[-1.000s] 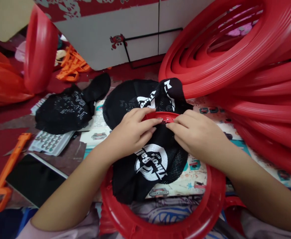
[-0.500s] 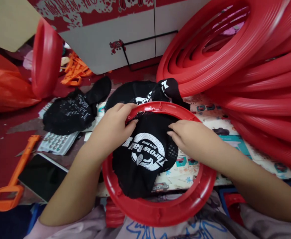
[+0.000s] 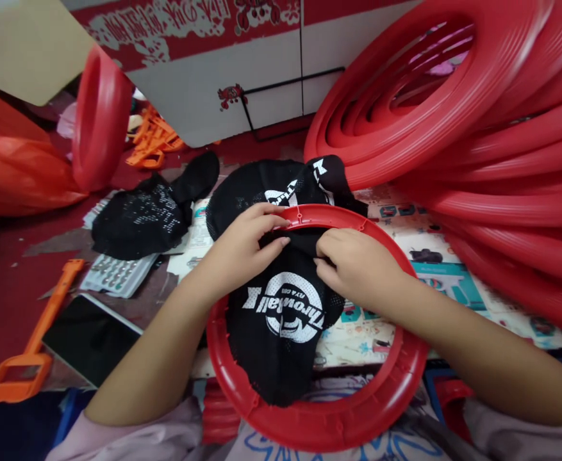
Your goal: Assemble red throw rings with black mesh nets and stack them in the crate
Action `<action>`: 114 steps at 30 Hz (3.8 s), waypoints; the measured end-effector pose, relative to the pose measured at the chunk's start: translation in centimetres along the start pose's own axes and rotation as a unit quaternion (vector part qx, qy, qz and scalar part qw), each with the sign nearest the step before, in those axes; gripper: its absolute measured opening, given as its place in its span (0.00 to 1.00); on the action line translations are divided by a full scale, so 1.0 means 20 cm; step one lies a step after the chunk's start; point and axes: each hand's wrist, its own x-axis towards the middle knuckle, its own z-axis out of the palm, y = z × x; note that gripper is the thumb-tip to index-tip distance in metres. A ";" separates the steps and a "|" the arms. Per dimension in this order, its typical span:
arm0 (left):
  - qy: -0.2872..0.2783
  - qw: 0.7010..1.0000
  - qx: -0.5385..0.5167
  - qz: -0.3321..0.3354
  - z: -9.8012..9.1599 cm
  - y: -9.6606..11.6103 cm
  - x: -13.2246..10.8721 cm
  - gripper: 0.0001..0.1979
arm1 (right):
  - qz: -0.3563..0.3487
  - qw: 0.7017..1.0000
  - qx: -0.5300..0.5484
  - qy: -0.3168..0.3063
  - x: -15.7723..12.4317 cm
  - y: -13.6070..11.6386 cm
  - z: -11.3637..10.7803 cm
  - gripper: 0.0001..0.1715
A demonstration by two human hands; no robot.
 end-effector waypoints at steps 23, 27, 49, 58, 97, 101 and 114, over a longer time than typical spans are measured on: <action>0.043 0.989 -0.100 -0.104 0.04 0.03 -0.01 0.06 | -0.196 0.961 -0.061 0.183 0.00 0.11 -0.01 0.17; 0.045 0.990 -0.095 -0.094 0.04 0.03 0.00 0.06 | -0.184 0.963 -0.090 0.177 0.00 0.11 -0.01 0.16; 0.073 0.991 -0.044 -0.107 0.07 0.03 0.01 0.07 | -0.133 0.973 -0.130 0.136 0.03 0.10 0.01 0.16; 0.081 0.988 -0.039 -0.129 0.07 0.04 0.01 0.05 | -0.122 0.974 -0.146 0.124 0.02 0.09 -0.01 0.15; 0.022 0.986 0.065 0.152 0.09 0.00 -0.01 0.15 | -0.189 0.949 -0.047 0.248 0.06 0.19 0.03 0.22; 0.019 0.986 0.083 0.143 0.10 0.00 -0.01 0.16 | -0.185 0.952 -0.066 0.236 0.06 0.19 0.04 0.20; -0.014 0.989 0.103 0.105 0.11 0.00 -0.01 0.17 | -0.155 0.965 -0.098 0.188 0.05 0.18 0.02 0.18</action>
